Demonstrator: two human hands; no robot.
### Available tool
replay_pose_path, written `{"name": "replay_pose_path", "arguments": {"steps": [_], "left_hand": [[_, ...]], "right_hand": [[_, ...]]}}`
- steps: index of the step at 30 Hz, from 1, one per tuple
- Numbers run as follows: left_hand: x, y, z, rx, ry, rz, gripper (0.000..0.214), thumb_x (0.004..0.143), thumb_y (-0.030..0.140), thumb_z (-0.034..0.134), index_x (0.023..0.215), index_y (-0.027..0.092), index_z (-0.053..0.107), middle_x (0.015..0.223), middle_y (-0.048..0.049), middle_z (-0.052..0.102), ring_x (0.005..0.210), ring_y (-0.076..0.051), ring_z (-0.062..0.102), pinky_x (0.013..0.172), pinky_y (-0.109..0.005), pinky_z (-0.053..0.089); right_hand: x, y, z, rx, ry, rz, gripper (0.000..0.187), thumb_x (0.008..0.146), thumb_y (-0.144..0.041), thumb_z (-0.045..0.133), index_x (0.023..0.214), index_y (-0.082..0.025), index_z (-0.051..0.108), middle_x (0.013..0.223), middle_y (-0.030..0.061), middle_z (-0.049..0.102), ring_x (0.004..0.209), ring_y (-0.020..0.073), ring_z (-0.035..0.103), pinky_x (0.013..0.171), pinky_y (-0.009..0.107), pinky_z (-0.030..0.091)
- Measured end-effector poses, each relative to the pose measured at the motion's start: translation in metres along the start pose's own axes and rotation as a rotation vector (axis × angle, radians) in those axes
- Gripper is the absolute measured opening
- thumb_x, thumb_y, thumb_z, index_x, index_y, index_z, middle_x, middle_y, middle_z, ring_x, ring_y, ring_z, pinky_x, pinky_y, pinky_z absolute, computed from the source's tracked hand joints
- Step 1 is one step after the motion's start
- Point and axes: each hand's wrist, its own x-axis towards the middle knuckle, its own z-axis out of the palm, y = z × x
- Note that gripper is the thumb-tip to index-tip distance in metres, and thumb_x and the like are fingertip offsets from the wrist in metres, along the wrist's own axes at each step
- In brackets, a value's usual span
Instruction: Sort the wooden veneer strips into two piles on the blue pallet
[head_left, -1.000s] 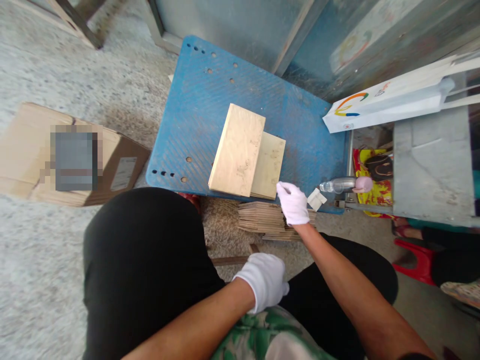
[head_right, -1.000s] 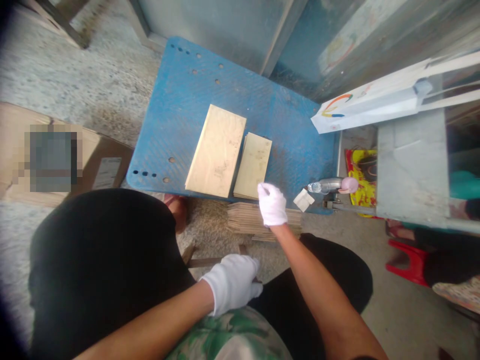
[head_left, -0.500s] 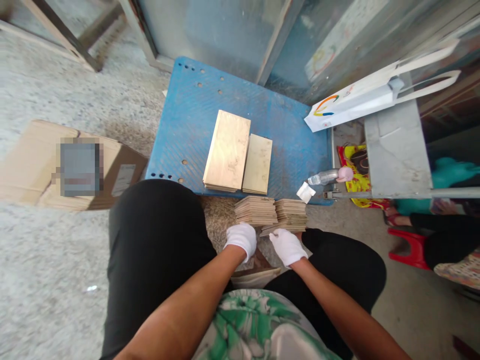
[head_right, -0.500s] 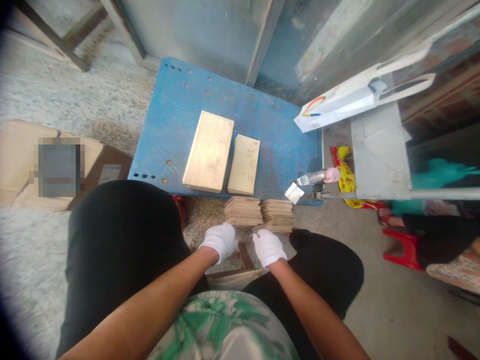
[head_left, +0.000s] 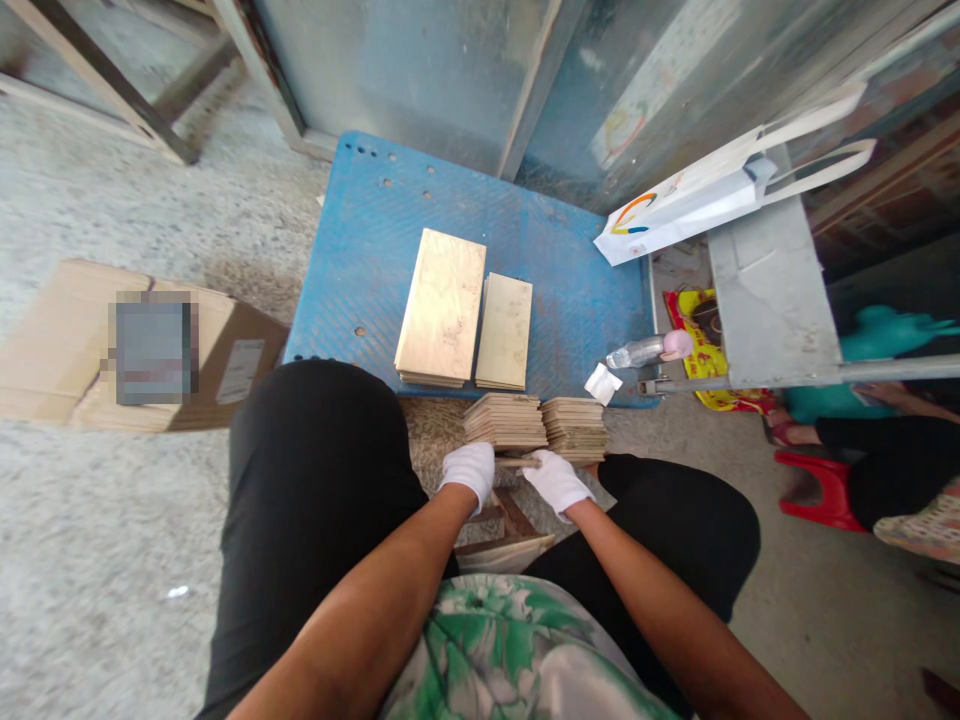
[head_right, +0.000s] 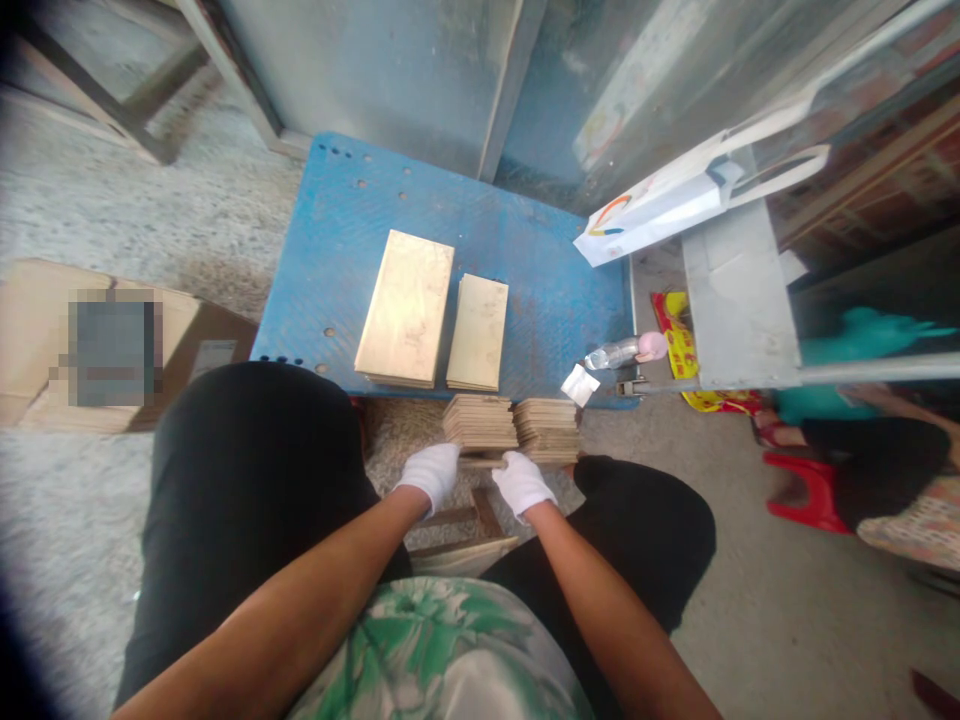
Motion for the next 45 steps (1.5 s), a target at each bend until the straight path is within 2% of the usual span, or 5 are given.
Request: {"name": "replay_pose_path", "arguments": {"steps": [10, 17, 26, 36, 45], "left_hand": [[0.013, 0.007, 0.022, 0.086, -0.014, 0.001, 0.035, 0.084, 0.019, 0.046, 0.106, 0.002, 0.067, 0.102, -0.0319, 0.064, 0.100, -0.038, 0.063, 0.083, -0.057, 0.046], [0.018, 0.008, 0.018, 0.133, -0.042, -0.001, 0.039, 0.083, 0.004, 0.038, 0.109, -0.005, 0.065, 0.104, -0.0340, 0.063, 0.100, -0.039, 0.063, 0.082, -0.056, 0.047], [0.002, 0.005, -0.033, 0.166, -0.088, 0.219, 0.037, 0.075, 0.021, 0.057, 0.104, 0.002, 0.070, 0.098, -0.0254, 0.068, 0.097, -0.035, 0.065, 0.082, -0.041, 0.051], [-0.044, -0.004, -0.110, -0.076, -0.041, 0.356, 0.023, 0.074, 0.031, 0.055, 0.071, 0.013, 0.069, 0.062, -0.0060, 0.065, 0.055, -0.015, 0.055, 0.051, -0.024, 0.036], [-0.034, -0.006, -0.111, -0.763, 0.088, 0.336, 0.051, 0.073, 0.061, 0.056, 0.081, 0.011, 0.065, 0.064, -0.0035, 0.062, 0.053, -0.013, 0.053, 0.051, -0.024, 0.039]], "right_hand": [[0.004, 0.007, 0.006, 0.042, -0.070, -0.036, 0.040, 0.074, -0.022, 0.063, 0.113, -0.018, 0.066, 0.112, 0.0082, 0.068, 0.105, 0.0216, 0.061, 0.090, 0.027, 0.044], [0.003, 0.009, 0.006, 0.147, -0.053, -0.036, 0.039, 0.072, -0.021, 0.064, 0.110, -0.017, 0.067, 0.111, 0.0101, 0.068, 0.104, 0.0225, 0.062, 0.093, 0.030, 0.043], [-0.005, 0.005, -0.002, 0.495, -0.139, -0.071, 0.038, 0.070, -0.028, 0.065, 0.106, -0.013, 0.063, 0.091, 0.0101, 0.073, 0.081, 0.0224, 0.068, 0.071, 0.033, 0.054], [-0.025, -0.021, -0.025, 0.984, -0.174, -0.214, 0.033, 0.062, -0.034, 0.077, 0.092, -0.019, 0.070, 0.096, 0.0060, 0.072, 0.091, 0.0228, 0.064, 0.087, 0.036, 0.047], [-0.026, -0.032, -0.055, 1.381, 0.060, -0.223, 0.037, 0.077, -0.049, 0.065, 0.099, -0.019, 0.068, 0.100, 0.0078, 0.071, 0.099, 0.0246, 0.063, 0.093, 0.040, 0.045]]}}
